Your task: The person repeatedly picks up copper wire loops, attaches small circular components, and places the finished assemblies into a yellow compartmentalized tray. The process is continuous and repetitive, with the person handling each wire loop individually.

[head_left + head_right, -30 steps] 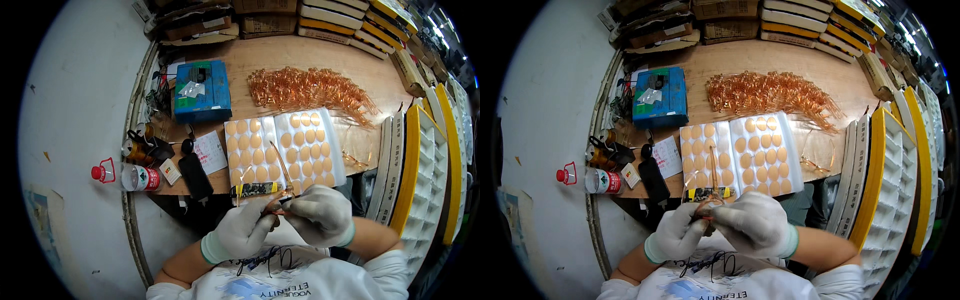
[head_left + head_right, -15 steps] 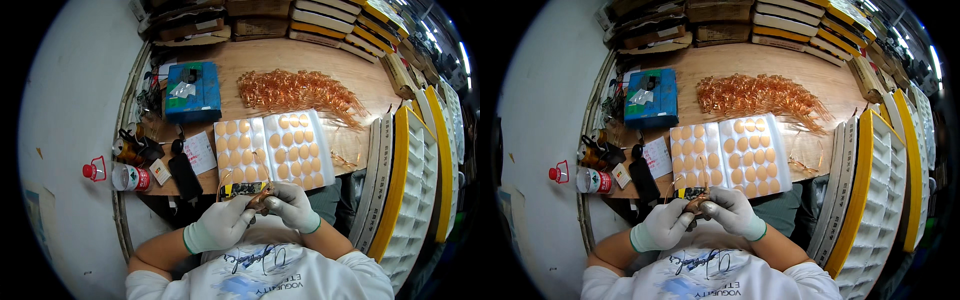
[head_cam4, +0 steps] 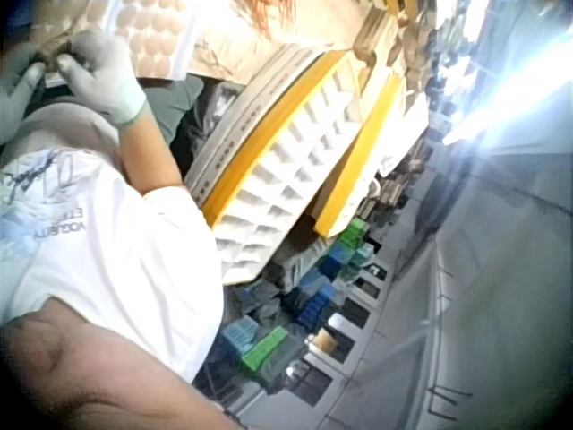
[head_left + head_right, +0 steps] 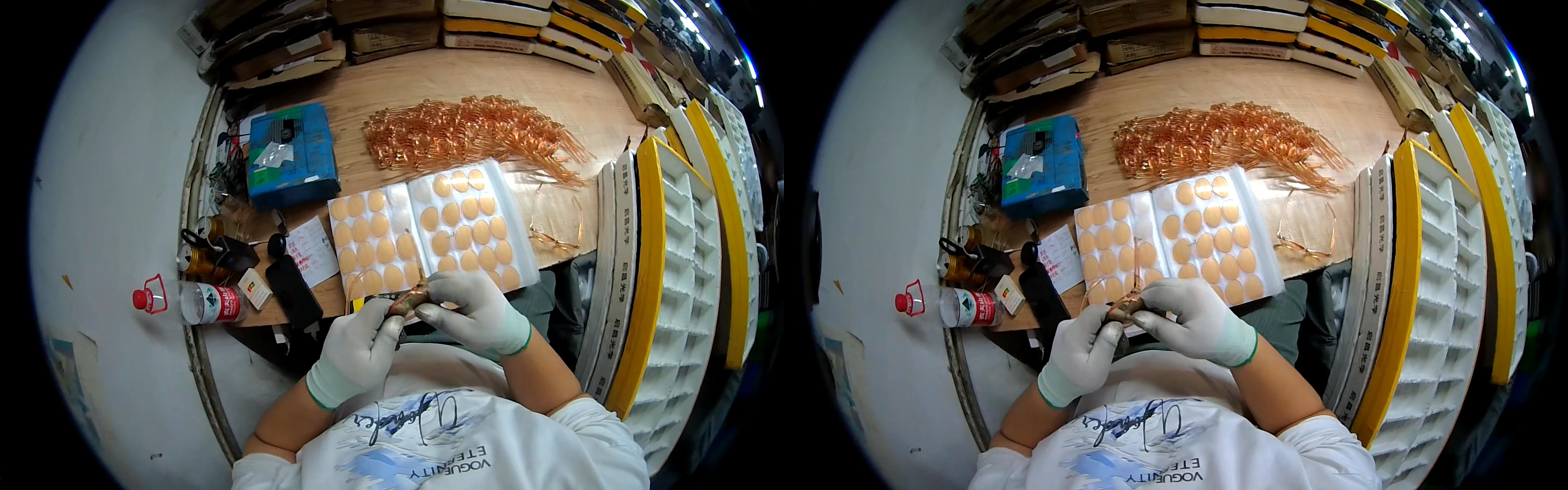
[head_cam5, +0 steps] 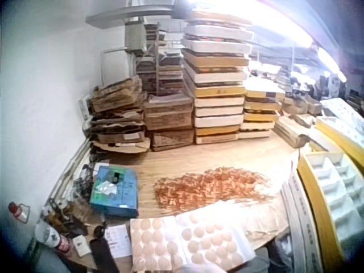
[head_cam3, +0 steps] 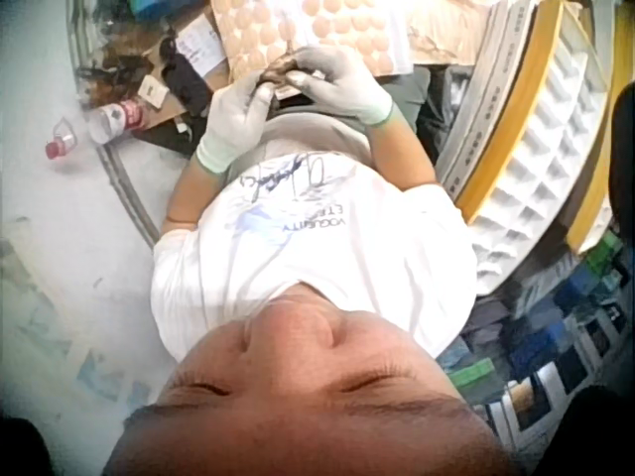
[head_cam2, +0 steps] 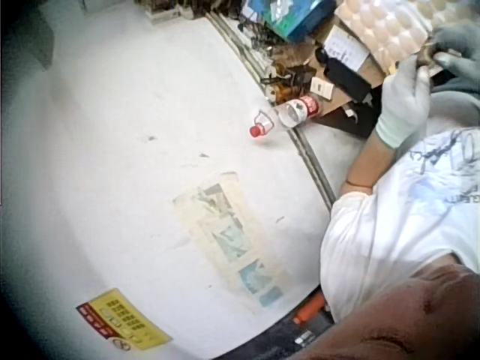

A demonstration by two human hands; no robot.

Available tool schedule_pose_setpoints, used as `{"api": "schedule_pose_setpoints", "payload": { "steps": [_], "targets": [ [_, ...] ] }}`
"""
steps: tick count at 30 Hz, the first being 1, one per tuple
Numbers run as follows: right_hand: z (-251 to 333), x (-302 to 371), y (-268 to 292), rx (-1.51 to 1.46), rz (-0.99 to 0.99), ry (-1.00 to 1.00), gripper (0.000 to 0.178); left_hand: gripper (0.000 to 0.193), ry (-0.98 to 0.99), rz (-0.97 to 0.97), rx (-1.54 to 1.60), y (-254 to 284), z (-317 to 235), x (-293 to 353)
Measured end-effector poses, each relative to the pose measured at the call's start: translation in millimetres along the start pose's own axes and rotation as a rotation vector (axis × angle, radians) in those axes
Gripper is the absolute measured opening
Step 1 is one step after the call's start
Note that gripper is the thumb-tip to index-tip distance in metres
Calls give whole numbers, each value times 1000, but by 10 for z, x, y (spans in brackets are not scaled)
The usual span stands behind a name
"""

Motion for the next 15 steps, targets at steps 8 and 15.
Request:
{"api": "schedule_pose_setpoints", "payload": {
  "steps": [8,15],
  "targets": [
    [-454,111,60,-341,-46,-255,21,10,-12,-55,-172,-181,-149,-227],
    [-452,159,526,-62,-338,-6,33,14,-21,156,-394,-407,-312,-552]
  ]
}}
Point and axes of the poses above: each hand's wrist, its own x-axis away from the middle knuckle, its own y-axis out of the back of the hand, z = x × y, the point moved 6 cm from there along -x, towards the middle knuckle, and after that the axes turned 3 degrees about y, right-handed, at the moved point
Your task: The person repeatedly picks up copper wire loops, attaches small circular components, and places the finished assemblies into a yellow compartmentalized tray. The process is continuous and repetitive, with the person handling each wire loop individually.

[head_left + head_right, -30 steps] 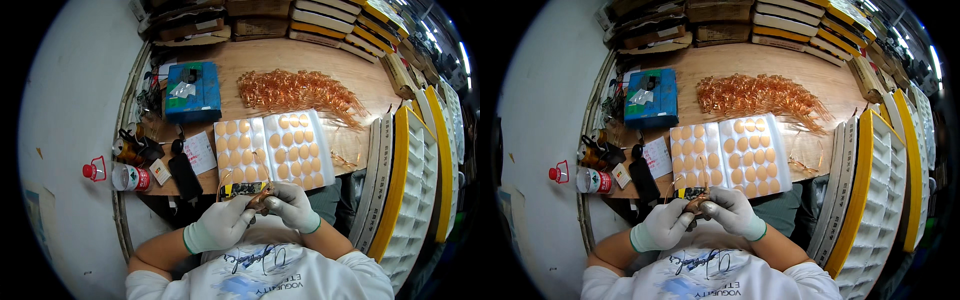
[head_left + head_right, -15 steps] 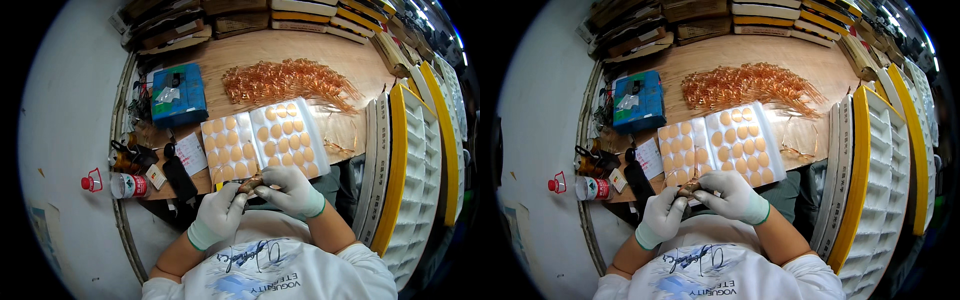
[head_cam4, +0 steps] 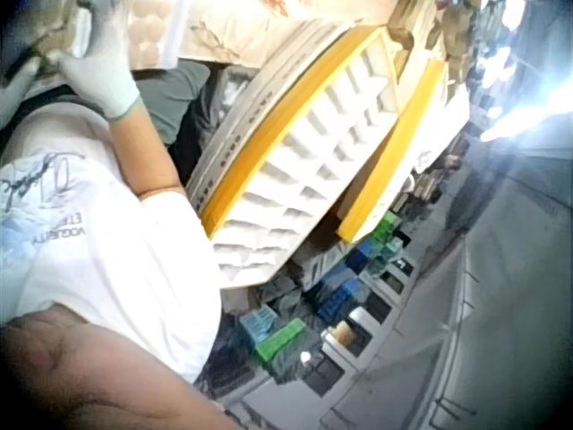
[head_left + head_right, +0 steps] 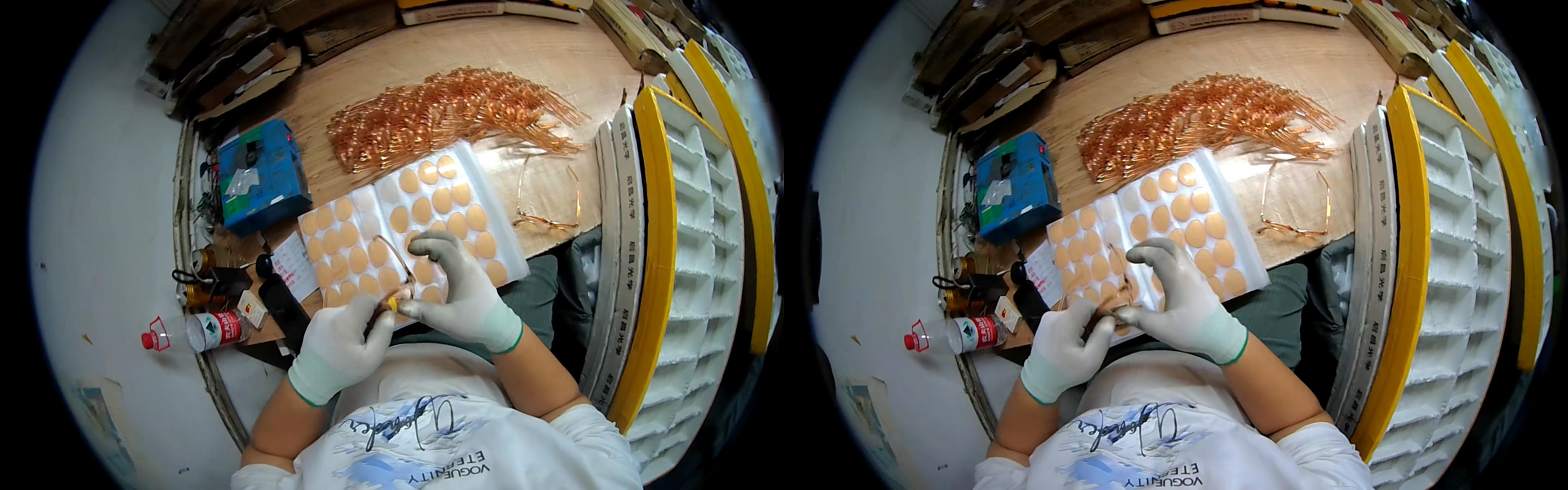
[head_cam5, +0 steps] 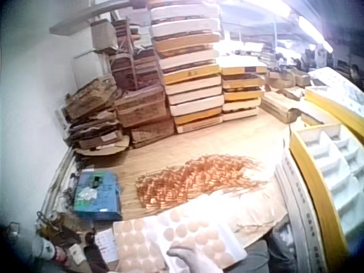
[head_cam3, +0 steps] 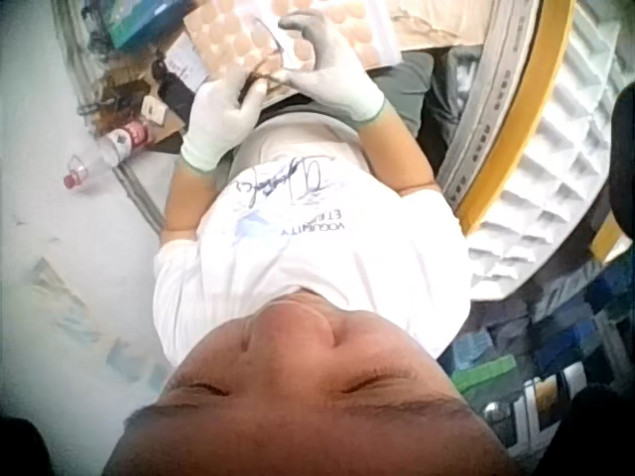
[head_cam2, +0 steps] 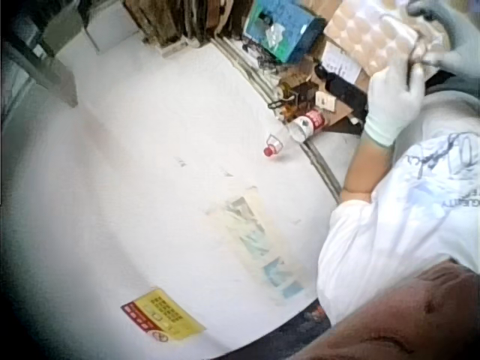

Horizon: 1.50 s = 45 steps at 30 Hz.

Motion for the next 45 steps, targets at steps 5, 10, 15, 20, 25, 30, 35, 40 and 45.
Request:
{"api": "schedule_pose_setpoints", "payload": {
  "steps": [5,10,15,20,25,30,35,40,45],
  "targets": [
    [-68,125,250,-23,338,209,21,19,-91,380,-45,-186,-282,-286],
    [-67,153,636,-28,122,151,11,24,114,-86,460,226,589,-1405],
    [-161,219,675,-260,-173,-31,29,41,60,-21,-408,-684,1302,-1667],
    [-294,325,479,-369,-152,-70,60,39,150,-124,-338,-871,1246,-1499],
    [-302,364,202,-245,-101,-9,73,26,166,-170,47,-708,1210,-1270],
    [-273,449,62,-205,0,-277,63,18,296,90,1112,-438,589,-338],
    [-195,434,-445,-362,119,-227,42,17,203,-18,1064,-396,642,23],
    [-89,444,-540,-434,327,-349,25,16,160,41,1405,-314,628,184],
    [-117,498,-517,-412,238,-362,23,22,180,160,1253,-304,610,216]
  ]
}}
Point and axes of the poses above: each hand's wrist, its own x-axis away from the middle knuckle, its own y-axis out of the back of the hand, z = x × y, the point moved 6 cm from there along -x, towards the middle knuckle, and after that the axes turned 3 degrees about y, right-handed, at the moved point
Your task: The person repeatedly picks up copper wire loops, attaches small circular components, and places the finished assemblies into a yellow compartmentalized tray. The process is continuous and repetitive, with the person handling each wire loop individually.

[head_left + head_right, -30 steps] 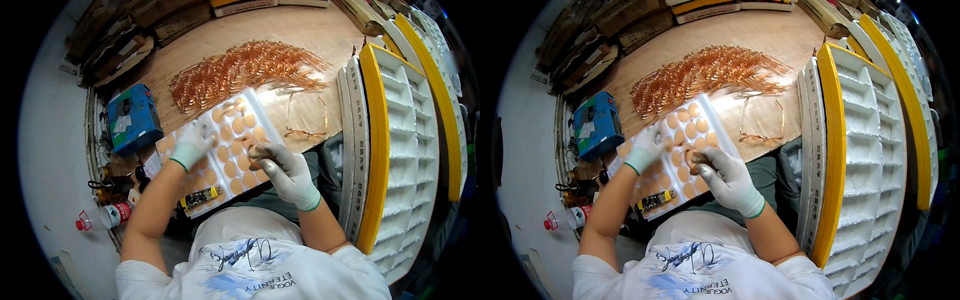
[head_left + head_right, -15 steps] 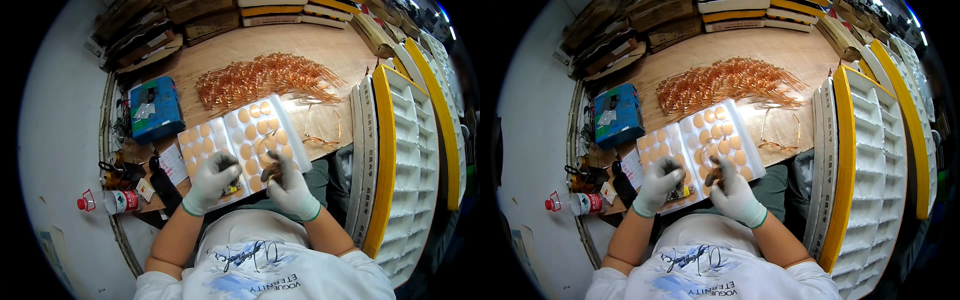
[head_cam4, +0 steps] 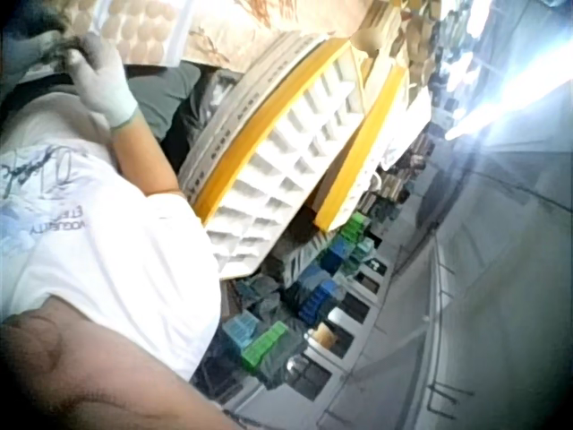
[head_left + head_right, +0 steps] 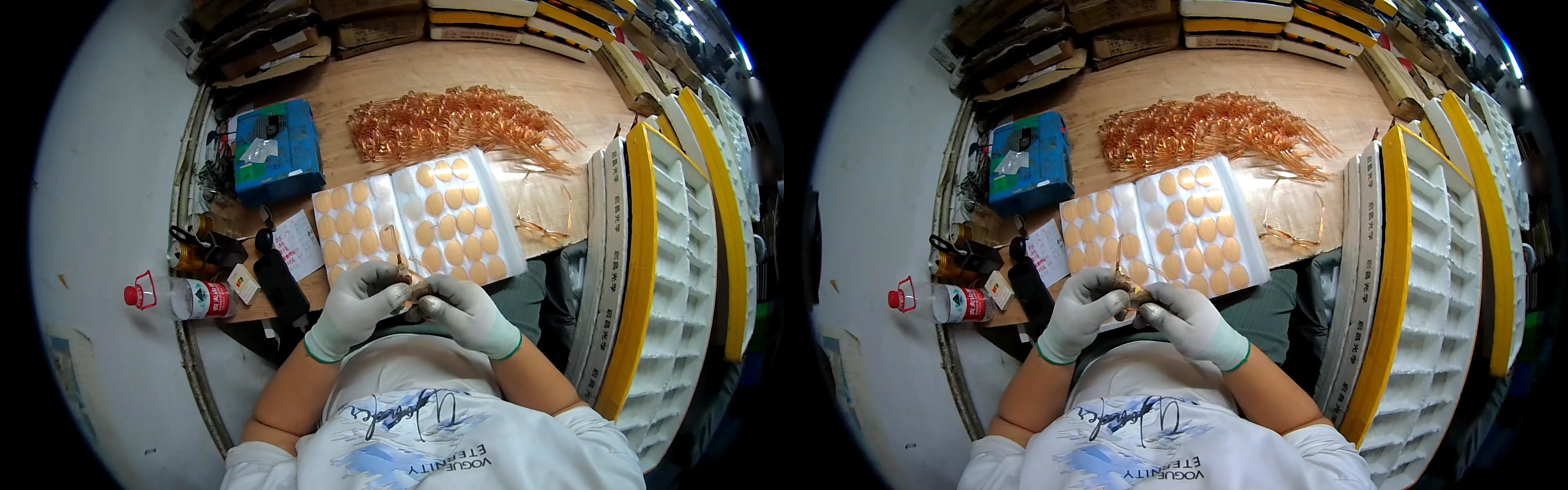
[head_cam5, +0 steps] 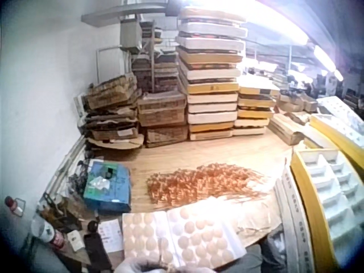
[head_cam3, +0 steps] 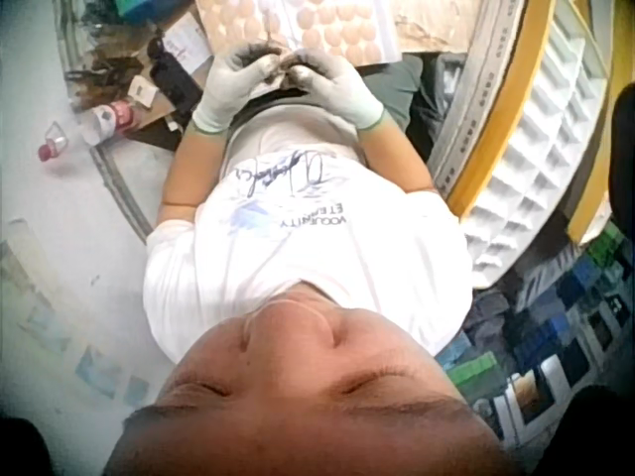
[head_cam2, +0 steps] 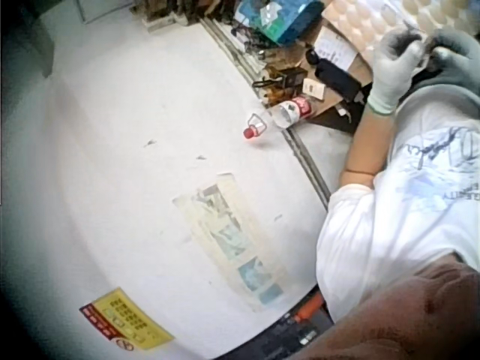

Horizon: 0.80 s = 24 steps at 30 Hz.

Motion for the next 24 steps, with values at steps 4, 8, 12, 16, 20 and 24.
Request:
{"api": "schedule_pose_setpoints", "payload": {
  "steps": [4,8,12,16,20,24],
  "targets": [
    [105,95,8,174,-89,107,20,21,-44,-15,-19,-68,32,-19],
    [181,175,36,306,-152,206,19,19,-149,-51,-215,-177,-86,-5],
    [280,215,109,304,-126,298,16,17,-308,-16,-425,-273,-239,111],
    [395,204,107,406,-128,413,14,14,-316,-16,-489,-308,-297,138],
    [390,157,112,449,-77,332,15,13,-218,-38,-501,-262,-208,166],
    [371,128,94,547,-82,379,12,16,-212,-35,-488,-230,-152,149]
  ]
}}
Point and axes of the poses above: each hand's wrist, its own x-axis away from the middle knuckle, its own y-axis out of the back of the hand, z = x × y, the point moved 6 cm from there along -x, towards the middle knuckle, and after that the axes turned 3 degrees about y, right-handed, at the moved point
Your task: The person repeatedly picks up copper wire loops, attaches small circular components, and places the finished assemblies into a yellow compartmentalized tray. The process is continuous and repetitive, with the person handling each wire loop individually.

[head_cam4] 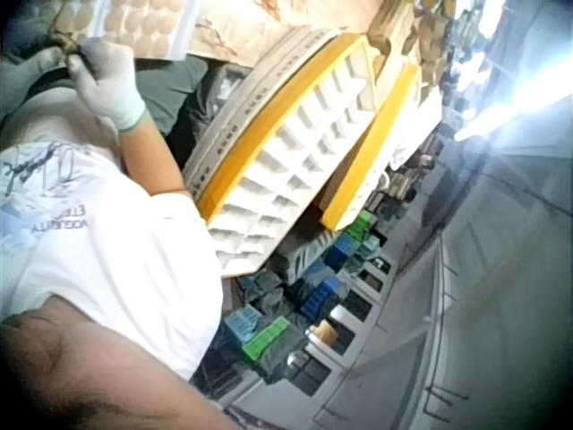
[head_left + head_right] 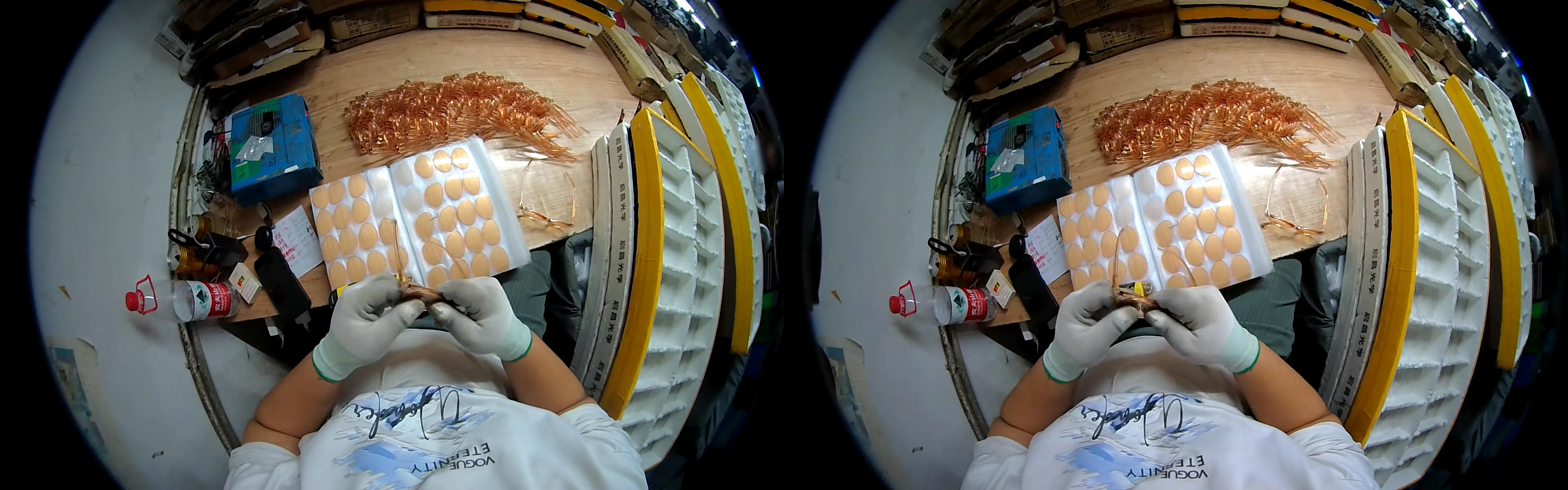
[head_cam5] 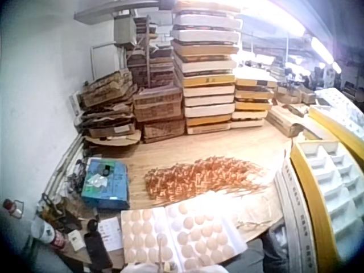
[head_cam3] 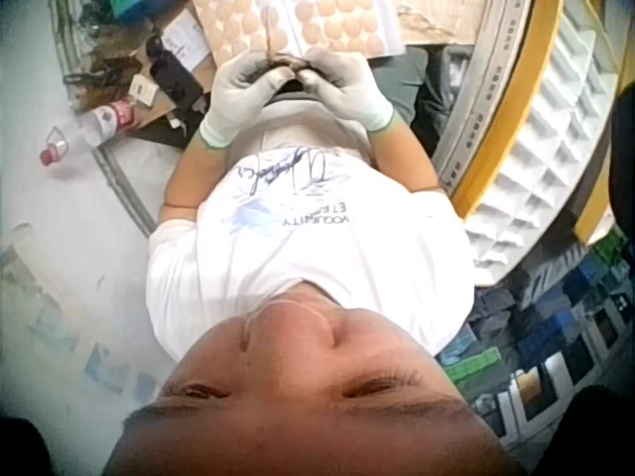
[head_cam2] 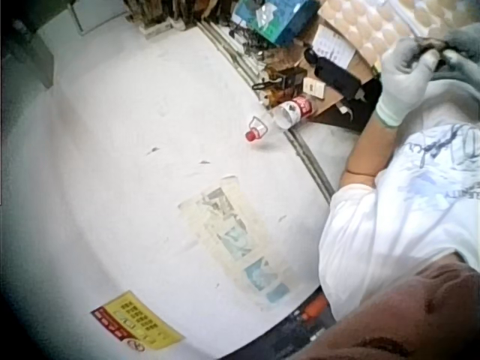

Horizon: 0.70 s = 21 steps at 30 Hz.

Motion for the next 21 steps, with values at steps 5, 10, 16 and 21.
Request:
{"api": "schedule_pose_setpoints", "payload": {
  "steps": [5,10,16,21],
  "targets": [
    [46,-81,-31,29,71,61,10,26,173,25,546,-80,183,8],
    [13,-70,-12,153,34,109,11,25,155,-29,436,-98,179,-12],
    [-58,7,-21,-44,-58,-113,12,25,44,-81,40,-76,178,-57],
    [28,17,10,-22,-144,-38,11,24,-16,-65,-62,-67,50,-80]
  ]
}}
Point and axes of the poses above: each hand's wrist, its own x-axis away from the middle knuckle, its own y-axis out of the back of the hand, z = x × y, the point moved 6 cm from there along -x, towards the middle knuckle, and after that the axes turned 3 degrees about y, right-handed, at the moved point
